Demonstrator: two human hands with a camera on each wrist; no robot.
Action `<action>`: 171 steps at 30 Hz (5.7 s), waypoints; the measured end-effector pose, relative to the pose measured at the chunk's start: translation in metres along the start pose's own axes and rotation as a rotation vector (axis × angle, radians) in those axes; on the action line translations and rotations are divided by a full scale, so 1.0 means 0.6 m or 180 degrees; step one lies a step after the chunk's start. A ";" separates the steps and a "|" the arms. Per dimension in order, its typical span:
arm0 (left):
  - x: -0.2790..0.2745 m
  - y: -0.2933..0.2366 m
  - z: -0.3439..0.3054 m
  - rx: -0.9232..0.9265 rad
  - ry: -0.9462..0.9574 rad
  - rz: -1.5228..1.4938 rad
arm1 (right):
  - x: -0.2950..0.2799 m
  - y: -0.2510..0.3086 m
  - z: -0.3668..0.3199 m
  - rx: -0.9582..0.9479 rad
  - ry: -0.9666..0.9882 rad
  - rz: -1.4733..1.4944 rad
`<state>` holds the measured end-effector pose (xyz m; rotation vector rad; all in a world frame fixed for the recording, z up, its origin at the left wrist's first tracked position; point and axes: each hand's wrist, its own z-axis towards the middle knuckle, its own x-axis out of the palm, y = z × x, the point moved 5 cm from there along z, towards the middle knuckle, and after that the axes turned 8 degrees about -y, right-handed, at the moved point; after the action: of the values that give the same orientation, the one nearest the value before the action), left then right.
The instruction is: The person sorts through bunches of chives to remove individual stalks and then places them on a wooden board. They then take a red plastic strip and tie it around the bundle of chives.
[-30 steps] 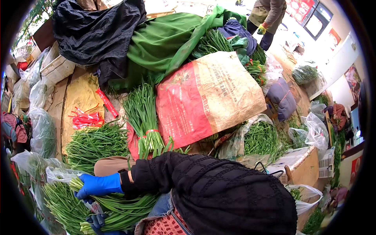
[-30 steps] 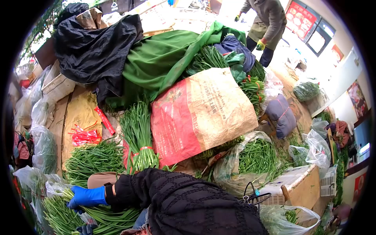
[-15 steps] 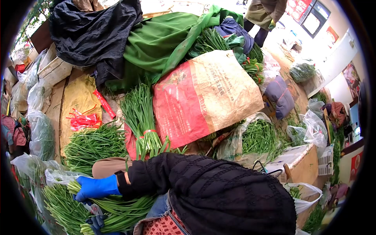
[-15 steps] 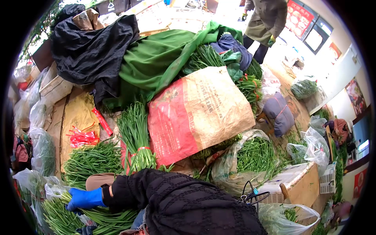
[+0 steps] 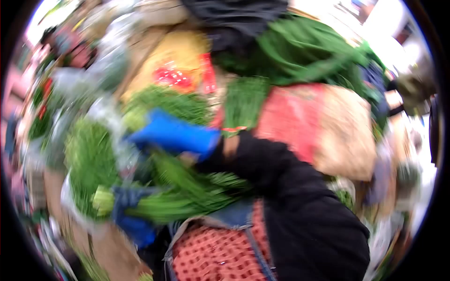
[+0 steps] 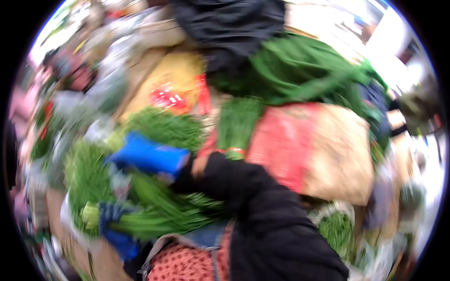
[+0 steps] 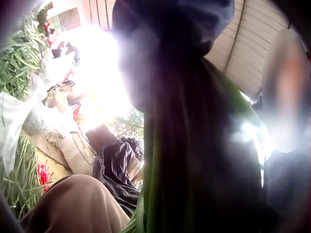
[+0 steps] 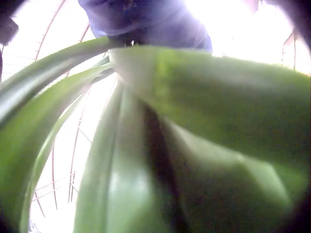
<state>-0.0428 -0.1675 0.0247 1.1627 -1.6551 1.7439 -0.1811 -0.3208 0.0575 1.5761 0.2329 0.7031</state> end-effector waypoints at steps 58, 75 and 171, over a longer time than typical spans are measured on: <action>-0.213 -0.218 -0.186 0.1543 -0.2276 0.0095 | 0.745 -0.154 0.120 -0.1159 0.5108 -0.1552; -0.224 -0.233 -0.292 0.2529 -0.2130 -0.1373 | 0.551 -0.212 -0.087 -0.0017 0.5240 -0.1602; -0.378 -0.277 -0.660 -0.0824 -0.5651 0.6656 | 0.795 -0.492 -0.382 0.4161 0.3752 -0.0826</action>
<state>0.1106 0.2895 -0.0331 -0.0271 1.3819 0.0599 0.1426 0.1703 -0.0884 1.9977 2.0534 1.3231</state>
